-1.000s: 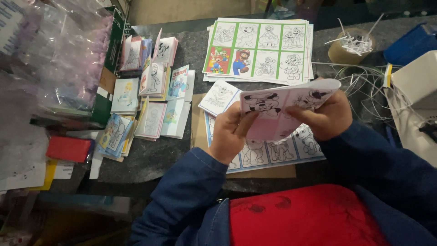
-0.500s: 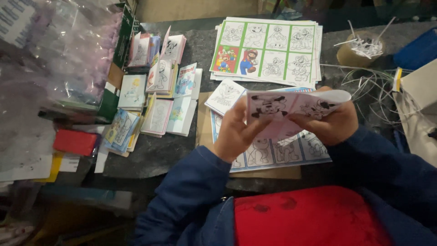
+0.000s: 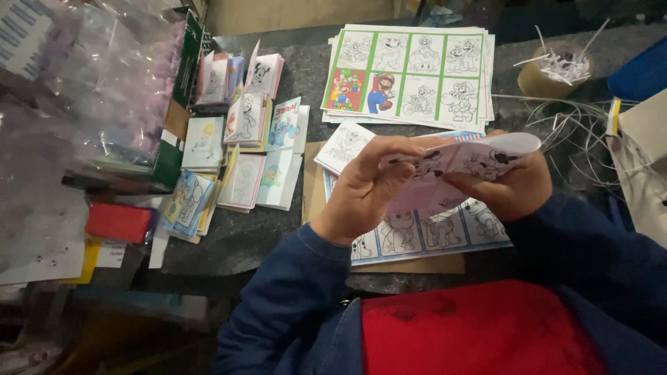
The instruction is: Folding and trimming small paper booklets featuring cartoon characters on a workbench.
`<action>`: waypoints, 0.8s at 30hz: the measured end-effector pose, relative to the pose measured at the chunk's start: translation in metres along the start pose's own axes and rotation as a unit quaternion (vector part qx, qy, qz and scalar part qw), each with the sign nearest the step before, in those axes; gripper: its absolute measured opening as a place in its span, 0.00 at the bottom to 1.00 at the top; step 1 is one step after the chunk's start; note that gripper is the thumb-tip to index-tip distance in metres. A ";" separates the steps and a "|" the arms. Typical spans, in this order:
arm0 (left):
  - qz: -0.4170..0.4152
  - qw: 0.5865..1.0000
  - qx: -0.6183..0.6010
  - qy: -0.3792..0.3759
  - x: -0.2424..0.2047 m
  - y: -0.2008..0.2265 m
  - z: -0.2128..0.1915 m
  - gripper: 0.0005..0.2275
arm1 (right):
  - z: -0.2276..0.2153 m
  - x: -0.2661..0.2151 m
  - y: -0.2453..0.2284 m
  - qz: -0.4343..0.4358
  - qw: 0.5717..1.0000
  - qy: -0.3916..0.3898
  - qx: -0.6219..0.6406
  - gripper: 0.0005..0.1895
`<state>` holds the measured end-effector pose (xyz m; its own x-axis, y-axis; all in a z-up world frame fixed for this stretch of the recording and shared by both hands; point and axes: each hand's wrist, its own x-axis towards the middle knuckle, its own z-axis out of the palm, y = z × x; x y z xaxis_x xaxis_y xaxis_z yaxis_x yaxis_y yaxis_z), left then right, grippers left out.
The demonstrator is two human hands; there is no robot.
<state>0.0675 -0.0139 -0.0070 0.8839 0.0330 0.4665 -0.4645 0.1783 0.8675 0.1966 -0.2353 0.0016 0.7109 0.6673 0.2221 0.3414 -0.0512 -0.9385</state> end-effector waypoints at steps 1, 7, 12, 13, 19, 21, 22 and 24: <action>0.021 0.999 0.031 -0.001 0.002 0.005 0.001 0.06 | 0.000 0.001 0.000 -0.004 1.000 -0.001 -0.007 0.14; 0.045 0.997 0.063 -0.005 0.005 0.009 0.005 0.10 | 0.002 0.001 -0.004 -0.026 1.000 0.001 -0.001 0.12; 0.033 0.996 0.076 0.020 0.003 0.002 0.008 0.07 | 0.005 0.002 -0.004 -0.025 1.000 0.007 0.007 0.13; 0.030 0.995 0.089 0.028 0.003 0.004 0.009 0.08 | 0.004 0.002 -0.003 -0.030 1.000 0.005 0.000 0.13; 0.032 0.994 0.094 0.036 0.005 0.007 0.013 0.11 | 0.007 0.001 -0.004 -0.036 0.999 0.011 0.003 0.13; 0.041 0.995 0.087 0.029 0.005 0.009 0.014 0.12 | 0.007 0.001 -0.006 -0.034 0.999 0.011 0.009 0.14; 0.036 0.995 0.089 0.033 0.006 0.010 0.015 0.12 | 0.007 0.002 -0.009 -0.033 0.999 0.011 -0.002 0.14; 0.030 0.995 0.091 0.037 0.007 0.013 0.017 0.12 | 0.008 0.003 -0.011 -0.033 0.999 0.010 -0.014 0.14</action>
<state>0.0669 -0.0279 0.0104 0.8528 0.1114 0.5102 -0.5127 -0.0065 0.8585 0.1901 -0.2272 0.0103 0.6991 0.6544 0.2882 0.4047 -0.0298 -0.9140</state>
